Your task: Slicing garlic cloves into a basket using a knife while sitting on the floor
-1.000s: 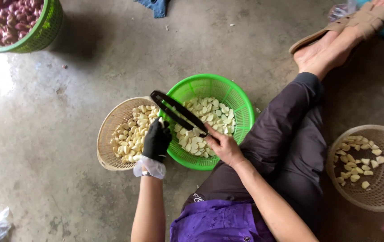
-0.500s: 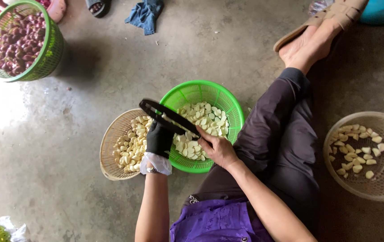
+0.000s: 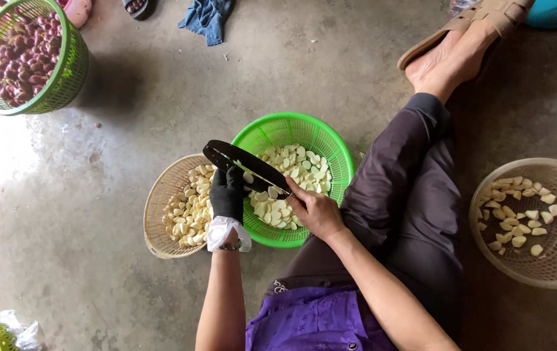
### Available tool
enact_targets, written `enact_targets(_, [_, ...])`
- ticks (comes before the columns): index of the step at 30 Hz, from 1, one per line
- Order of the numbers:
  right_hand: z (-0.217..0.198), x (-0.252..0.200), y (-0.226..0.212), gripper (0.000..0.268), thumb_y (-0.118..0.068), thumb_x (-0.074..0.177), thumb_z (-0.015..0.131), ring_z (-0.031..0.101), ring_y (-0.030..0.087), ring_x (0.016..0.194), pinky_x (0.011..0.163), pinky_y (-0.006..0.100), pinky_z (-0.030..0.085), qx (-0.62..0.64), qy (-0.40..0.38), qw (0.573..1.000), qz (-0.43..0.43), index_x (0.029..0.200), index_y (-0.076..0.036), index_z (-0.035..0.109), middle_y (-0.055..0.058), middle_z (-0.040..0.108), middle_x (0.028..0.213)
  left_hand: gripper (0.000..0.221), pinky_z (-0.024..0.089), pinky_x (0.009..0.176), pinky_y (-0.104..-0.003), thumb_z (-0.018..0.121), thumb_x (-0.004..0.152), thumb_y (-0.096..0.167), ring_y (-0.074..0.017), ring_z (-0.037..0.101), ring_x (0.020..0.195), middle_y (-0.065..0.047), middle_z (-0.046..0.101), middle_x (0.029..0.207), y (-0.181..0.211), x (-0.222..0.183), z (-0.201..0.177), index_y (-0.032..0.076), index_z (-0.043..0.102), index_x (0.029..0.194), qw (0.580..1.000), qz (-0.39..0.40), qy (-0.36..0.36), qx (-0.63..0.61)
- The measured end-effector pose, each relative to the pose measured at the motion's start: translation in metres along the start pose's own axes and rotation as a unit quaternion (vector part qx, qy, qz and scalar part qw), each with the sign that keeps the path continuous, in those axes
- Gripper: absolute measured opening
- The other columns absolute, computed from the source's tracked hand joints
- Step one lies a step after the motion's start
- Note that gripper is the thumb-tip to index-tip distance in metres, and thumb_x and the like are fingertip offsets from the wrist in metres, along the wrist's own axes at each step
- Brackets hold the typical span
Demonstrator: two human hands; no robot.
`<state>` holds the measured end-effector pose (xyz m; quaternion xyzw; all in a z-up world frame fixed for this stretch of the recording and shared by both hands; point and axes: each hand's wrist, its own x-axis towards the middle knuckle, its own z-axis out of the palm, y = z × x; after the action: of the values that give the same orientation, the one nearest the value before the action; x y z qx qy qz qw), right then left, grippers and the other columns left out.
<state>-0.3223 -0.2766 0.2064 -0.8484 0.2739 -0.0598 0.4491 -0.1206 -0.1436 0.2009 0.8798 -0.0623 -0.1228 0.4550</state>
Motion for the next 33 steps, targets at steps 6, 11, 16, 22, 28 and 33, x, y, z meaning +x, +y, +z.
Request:
enact_targets(6, [0.002,0.002,-0.002,0.053,-0.053,0.099,0.045,0.072,0.038,0.093,0.084,0.050,0.058,-0.018,-0.006,1.000,-0.004,0.152,-0.050,0.041,0.013,0.076,0.096,0.030,0.065,0.077,-0.040,0.072,0.095,0.021,-0.0232,0.074,0.084,-0.012,0.075,0.098,-0.050,0.040,0.019,0.011,0.068,0.123,0.950,-0.080,0.001,-0.303])
enact_targets(11, [0.003,0.002,0.001,0.053,-0.056,0.099,0.045,0.073,0.037,0.089,0.082,0.050,0.059,-0.030,0.010,0.999,-0.007,0.152,-0.051,0.040,0.013,0.075,0.093,0.032,0.064,0.077,-0.036,0.070,0.096,0.015,-0.0220,0.073,0.082,-0.018,0.073,0.094,-0.040,0.041,0.019,-0.002,0.066,0.122,0.933,-0.090,0.013,-0.348])
enact_targets(16, [0.003,0.002,0.000,0.053,-0.053,0.099,0.047,0.073,0.038,0.088,0.079,0.050,0.060,-0.042,0.021,0.999,-0.023,0.151,-0.049,0.042,0.014,0.075,0.092,0.035,0.055,0.093,-0.049,0.062,0.102,0.035,-0.0341,0.067,0.103,-0.021,0.073,0.108,-0.048,0.039,0.007,0.007,0.069,0.123,0.999,-0.005,0.009,-0.037])
enact_targets(22, [0.007,0.003,0.003,0.053,-0.055,0.098,0.046,0.073,0.038,0.085,0.078,0.050,0.060,-0.052,0.026,0.998,-0.025,0.151,-0.049,0.043,0.013,0.075,0.088,0.047,0.052,0.100,-0.051,0.055,0.101,0.049,-0.0406,0.066,0.110,-0.019,0.074,0.108,-0.014,0.028,0.000,0.009,0.069,0.121,0.993,-0.021,-0.011,0.117])
enact_targets(28, [0.009,0.003,0.007,0.052,-0.058,0.099,0.045,0.073,0.037,0.081,0.075,0.049,0.060,-0.053,0.046,0.997,-0.032,0.150,-0.048,0.044,0.013,0.074,0.084,0.032,0.064,0.080,-0.038,0.071,0.091,0.010,-0.0290,0.076,0.081,-0.024,0.073,0.091,-0.014,0.028,0.012,-0.006,0.067,0.118,0.920,-0.131,0.039,-0.368])
enact_targets(33, [0.011,0.002,0.006,0.052,-0.055,0.098,0.047,0.073,0.037,0.078,0.071,0.049,0.061,-0.059,0.065,0.995,-0.049,0.150,-0.049,0.044,0.012,0.073,0.081,0.022,0.061,0.079,-0.035,0.074,0.093,0.025,-0.0176,0.072,0.086,-0.009,0.076,0.093,-0.057,0.043,0.025,0.012,0.073,0.111,0.977,-0.041,0.074,-0.197])
